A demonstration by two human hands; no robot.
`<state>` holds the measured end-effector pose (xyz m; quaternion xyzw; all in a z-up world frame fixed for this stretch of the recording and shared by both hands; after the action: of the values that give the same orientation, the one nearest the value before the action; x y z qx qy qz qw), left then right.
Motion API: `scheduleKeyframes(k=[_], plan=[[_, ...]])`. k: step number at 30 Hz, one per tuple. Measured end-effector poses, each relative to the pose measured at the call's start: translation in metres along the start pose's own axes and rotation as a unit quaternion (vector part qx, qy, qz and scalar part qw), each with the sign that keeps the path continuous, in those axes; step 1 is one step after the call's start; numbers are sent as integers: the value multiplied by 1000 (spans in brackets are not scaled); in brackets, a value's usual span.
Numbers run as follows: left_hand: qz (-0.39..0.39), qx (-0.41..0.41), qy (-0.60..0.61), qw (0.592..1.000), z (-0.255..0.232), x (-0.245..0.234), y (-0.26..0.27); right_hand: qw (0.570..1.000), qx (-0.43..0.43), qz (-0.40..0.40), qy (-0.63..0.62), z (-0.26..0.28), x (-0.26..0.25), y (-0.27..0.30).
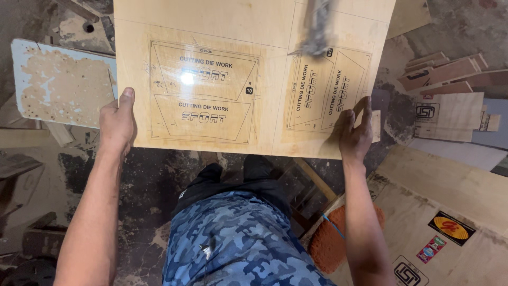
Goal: The person uses a tape measure to measure a metal disc, then picks up a large plywood sheet and cuts it with a circular saw. The person flips the plywood and continues cutting along marked lines.
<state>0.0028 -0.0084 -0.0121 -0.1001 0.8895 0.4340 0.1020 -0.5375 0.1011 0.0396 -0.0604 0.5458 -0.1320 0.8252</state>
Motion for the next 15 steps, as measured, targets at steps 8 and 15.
scheduleKeyframes(k=[8, 15], plan=[[0, 16, 7, 1000, 6, 0, -3, 1000, -22, -14, -9, -5, 2, 2], [-26, 15, -30, 999, 4, -1, -3, 999, 36, -2, 5, -13, 8, 5]])
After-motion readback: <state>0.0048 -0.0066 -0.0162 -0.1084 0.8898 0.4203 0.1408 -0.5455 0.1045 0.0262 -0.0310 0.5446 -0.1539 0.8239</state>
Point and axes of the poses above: each hand's wrist, its own y-axis away from the middle knuckle, its own x-axis out of the palm, z = x × y, the point moved 1 cm from there along -y, towards the middle knuckle, and after that the axes turned 14 degrees about -x, right-handed, at the moved point
